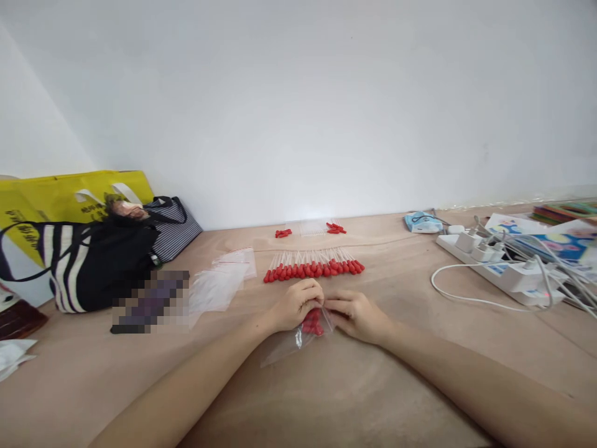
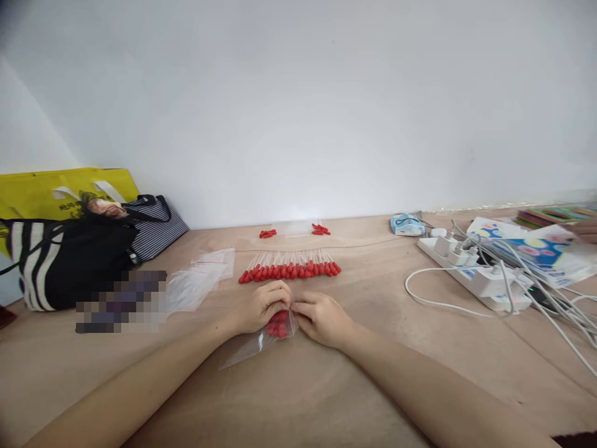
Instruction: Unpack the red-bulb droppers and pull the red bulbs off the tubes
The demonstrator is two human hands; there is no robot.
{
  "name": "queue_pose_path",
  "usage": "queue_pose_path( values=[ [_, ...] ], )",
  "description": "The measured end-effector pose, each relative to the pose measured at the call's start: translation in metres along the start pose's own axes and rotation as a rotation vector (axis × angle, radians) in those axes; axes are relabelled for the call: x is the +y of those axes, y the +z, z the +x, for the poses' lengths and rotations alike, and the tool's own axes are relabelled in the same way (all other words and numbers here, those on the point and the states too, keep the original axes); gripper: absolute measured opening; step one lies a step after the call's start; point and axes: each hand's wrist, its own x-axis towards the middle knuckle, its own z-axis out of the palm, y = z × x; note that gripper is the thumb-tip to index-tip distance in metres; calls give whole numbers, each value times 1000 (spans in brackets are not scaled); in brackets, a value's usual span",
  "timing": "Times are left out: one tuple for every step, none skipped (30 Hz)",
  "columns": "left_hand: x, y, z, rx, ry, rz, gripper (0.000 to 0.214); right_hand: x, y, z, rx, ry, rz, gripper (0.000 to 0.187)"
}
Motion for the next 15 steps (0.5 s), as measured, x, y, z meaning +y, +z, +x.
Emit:
queue_pose_path(
  values=[
    [1, -1, 0, 0, 3, 1, 18, 1, 1, 1, 57, -95, -148, 18],
    [2, -1, 0, -1, 1, 7, 17, 2, 1, 2, 108, -171, -268, 18],
    [2, -2, 0, -8, -5, 16, 17, 3, 2, 3, 149, -231, -357, 18],
    [2, -3, 0, -23, -13, 29, 15, 4, 2, 4, 175, -281, -417, 19],
    [2, -4, -1, -44, -20, 45, 15, 5, 2, 4, 187, -321, -452, 21],
    [2, -5, -1, -71, -24, 60, 14, 5, 2, 4, 192, -350, -472, 22],
    [2, -6, -1, -99, -24, 75, 13, 5, 2, 4, 192, -369, -485, 24],
    [2, -7, -1, -124, -20, 88, 12, 4, 2, 4, 191, -379, -493, 25],
    [2, -8, -1, -142, -13, 100, 11, 4, 1, 4, 190, -381, -501, 26],
    [1, -9, -1, -153, -1, 113, 11, 4, 1, 4, 188, -378, -509, 27],
    [1, -9, -1, -159, 18, 125, 12, 4, 1, 4, 187, -374, -519, 27],
    [1, -10, -1, -162, 42, 139, 14, 3, 0, 4, 184, -371, -531, 27],
    [1, -9, 0, -163, 69, 156, 17, 3, 0, 4, 181, -369, -545, 27],
    [1, -9, 0, -159, 92, 175, 20, 4, 0, 5, 179, -366, -558, 27],
    [0, -8, 0, -150, 111, 193, 24, 4, -1, 5, 178, -365, -566, 28]
  ],
)
